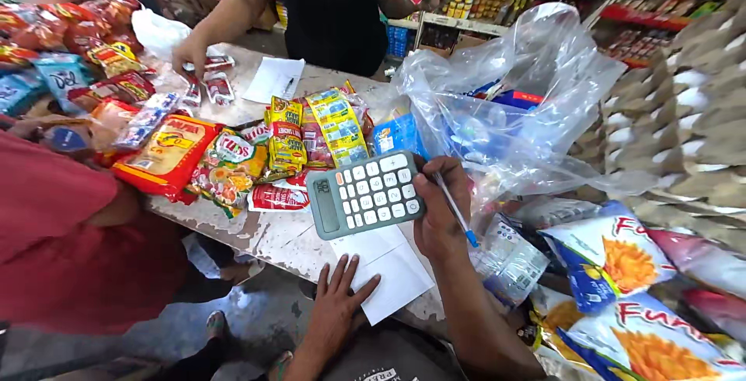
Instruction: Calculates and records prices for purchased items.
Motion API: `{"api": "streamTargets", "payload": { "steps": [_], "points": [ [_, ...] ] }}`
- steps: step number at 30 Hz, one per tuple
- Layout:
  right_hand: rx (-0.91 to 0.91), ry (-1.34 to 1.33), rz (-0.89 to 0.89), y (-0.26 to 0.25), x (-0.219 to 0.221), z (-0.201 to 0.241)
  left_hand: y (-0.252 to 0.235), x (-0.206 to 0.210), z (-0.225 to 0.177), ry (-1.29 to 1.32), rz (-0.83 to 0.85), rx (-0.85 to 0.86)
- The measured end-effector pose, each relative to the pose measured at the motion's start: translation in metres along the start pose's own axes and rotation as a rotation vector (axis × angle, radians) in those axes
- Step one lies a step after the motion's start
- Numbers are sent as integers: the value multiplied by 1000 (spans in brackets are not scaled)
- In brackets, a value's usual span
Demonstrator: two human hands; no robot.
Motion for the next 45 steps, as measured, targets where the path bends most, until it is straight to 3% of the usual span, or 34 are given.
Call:
{"api": "streamTargets", "payload": {
  "steps": [6,10,17,22,24,28,33,39,45],
  "points": [
    [9,216,28,19,-14,-24,26,-31,21,123,-59,-169],
    [53,334,-9,57,-38,-44,42,-44,39,140,-74,-180],
    [96,412,-323,122,-92,-52,46,-54,66,199,-72,-232],
    [154,420,-466,137,-103,-61,40,-62,57,82,93,-252],
    [139,471,-392,142,-105,-62,40,-62,55,63,112,-256],
    [106,843,-146,151,-111,-54,41,-59,55,79,75,-265],
    [57,1149,17,145,-111,-39,41,-60,54,124,70,-300],
    [-64,1240,316,138,-98,-62,41,-54,55,85,23,-289],
    [-108,1379,274,118,-100,-67,38,-63,41,44,-8,-276]
  ]
}}
Point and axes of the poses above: each hand's wrist, its own y-axis away from the middle knuckle, its own x-axis out of the palm, z = x × y, the point moved 4 cm from there along -y, towards the middle knuckle, and after that the axes turned 8 degrees about -z, right-handed, at the moved point
